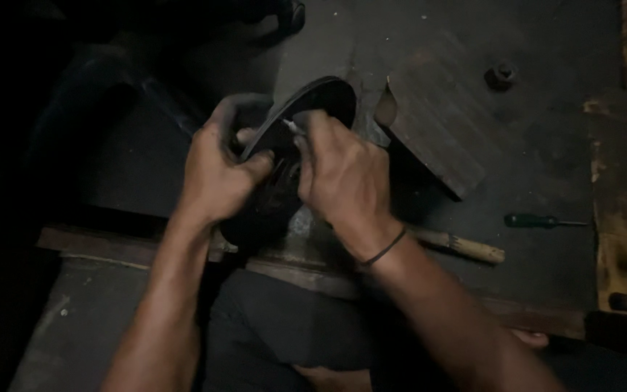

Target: The person uses a hammer and punch to drive out pins from a clutch pressure plate. They flip the plate over to access the other side and continue removing pins. The person then uses a screwdriver to pry out remaining pins and inspects the plate.

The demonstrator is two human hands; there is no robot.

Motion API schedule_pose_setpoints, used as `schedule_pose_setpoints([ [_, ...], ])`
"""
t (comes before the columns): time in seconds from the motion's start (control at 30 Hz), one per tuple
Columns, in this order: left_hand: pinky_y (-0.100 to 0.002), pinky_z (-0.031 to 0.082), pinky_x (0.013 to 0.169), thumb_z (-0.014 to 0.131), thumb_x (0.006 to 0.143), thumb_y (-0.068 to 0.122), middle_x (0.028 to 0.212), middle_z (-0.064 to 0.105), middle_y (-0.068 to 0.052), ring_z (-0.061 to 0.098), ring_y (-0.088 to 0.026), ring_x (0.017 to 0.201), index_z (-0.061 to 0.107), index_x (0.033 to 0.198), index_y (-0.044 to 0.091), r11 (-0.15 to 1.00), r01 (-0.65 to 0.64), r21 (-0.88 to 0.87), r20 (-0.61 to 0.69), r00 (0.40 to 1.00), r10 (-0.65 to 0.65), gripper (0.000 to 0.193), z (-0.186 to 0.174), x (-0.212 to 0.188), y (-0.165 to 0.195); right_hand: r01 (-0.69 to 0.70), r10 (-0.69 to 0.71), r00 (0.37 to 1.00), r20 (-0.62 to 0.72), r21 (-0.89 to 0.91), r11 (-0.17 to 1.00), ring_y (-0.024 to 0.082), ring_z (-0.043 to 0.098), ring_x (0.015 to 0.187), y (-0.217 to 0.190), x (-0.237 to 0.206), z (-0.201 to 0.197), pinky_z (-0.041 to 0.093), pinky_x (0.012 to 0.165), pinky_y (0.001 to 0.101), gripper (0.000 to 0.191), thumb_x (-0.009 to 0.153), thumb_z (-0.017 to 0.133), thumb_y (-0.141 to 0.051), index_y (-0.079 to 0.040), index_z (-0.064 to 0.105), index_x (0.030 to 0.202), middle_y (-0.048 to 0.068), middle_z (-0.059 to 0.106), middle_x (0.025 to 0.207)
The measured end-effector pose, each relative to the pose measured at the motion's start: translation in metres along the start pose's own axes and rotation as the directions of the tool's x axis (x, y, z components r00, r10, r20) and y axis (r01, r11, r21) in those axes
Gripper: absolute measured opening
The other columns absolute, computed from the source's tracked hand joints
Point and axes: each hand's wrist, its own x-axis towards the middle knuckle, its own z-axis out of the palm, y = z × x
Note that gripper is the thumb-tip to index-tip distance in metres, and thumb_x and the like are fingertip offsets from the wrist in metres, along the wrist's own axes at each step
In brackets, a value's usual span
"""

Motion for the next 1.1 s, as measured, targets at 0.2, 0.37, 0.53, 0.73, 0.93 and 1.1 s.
schedule_pose_setpoints([
  [0.2,-0.028,0.056,0.072,0.068,0.075,-0.002,0.091,0.068,-0.006,0.07,-0.013,0.081,0.06,0.135,0.006,0.999,-0.018,0.039,0.026,1.0,0.017,0.061,0.005,0.003,0.009,-0.029,0.032,0.999,0.034,-0.098,0.995,0.035,0.066,0.061,0.002,-0.001,0.0,0.048,0.052,0.0468,0.015,0.097,0.067,-0.016,-0.003,0.06,0.101,0.015,0.066,0.073],
  [0.37,-0.031,0.052,0.064,0.066,0.078,-0.003,0.088,0.068,-0.007,0.065,-0.016,0.073,0.063,0.133,0.007,0.998,0.058,0.023,0.031,0.998,-0.059,0.056,0.006,-0.003,0.015,-0.417,0.364,0.896,0.255,0.2,0.887,0.029,0.068,0.057,0.006,0.004,-0.007,0.051,0.052,0.0427,0.021,0.102,0.061,-0.023,-0.002,0.059,0.104,0.015,0.064,0.065],
  [0.53,-0.032,0.059,0.066,0.067,0.075,-0.001,0.104,0.076,-0.005,0.077,-0.016,0.08,0.061,0.128,0.006,0.986,0.13,-0.1,0.023,0.992,-0.128,0.053,0.013,0.0,0.01,-0.56,0.435,0.782,0.445,0.197,0.805,0.027,0.059,0.052,0.007,0.006,-0.018,0.045,0.049,0.0412,0.026,0.104,0.06,-0.026,-0.003,0.059,0.114,0.012,0.061,0.061],
  [0.73,-0.036,0.059,0.092,0.077,0.08,0.006,0.121,0.074,-0.018,0.075,-0.026,0.11,0.059,0.138,0.002,0.999,0.011,0.051,-0.006,1.0,-0.01,0.061,0.004,0.005,-0.005,-0.1,0.095,0.963,0.252,0.007,0.995,0.031,0.065,0.062,0.013,-0.053,-0.04,0.049,0.054,0.043,0.028,0.098,0.063,-0.018,0.001,0.054,0.117,0.016,0.065,0.071],
  [0.93,-0.036,0.056,0.1,0.072,0.091,0.02,0.125,0.073,-0.014,0.071,-0.025,0.117,0.059,0.142,0.006,0.966,0.218,-0.139,-0.006,0.975,-0.221,0.055,-0.006,0.003,-0.018,-0.659,0.53,0.72,0.447,0.202,0.725,0.023,0.066,0.094,0.028,-0.102,-0.037,0.052,0.079,0.0376,0.038,0.099,0.066,-0.025,0.004,0.057,0.122,0.017,0.069,0.102],
  [1.1,-0.037,0.055,0.099,0.071,0.093,0.022,0.124,0.075,-0.016,0.072,-0.026,0.115,0.067,0.134,0.004,0.977,0.115,-0.177,-0.083,0.988,-0.131,0.045,0.0,-0.001,-0.023,-0.885,0.604,0.456,0.654,0.267,0.38,0.017,0.067,0.095,0.04,-0.113,-0.04,0.054,0.083,0.0326,0.036,0.097,0.061,-0.029,-0.004,0.066,0.123,0.009,0.075,0.106],
])
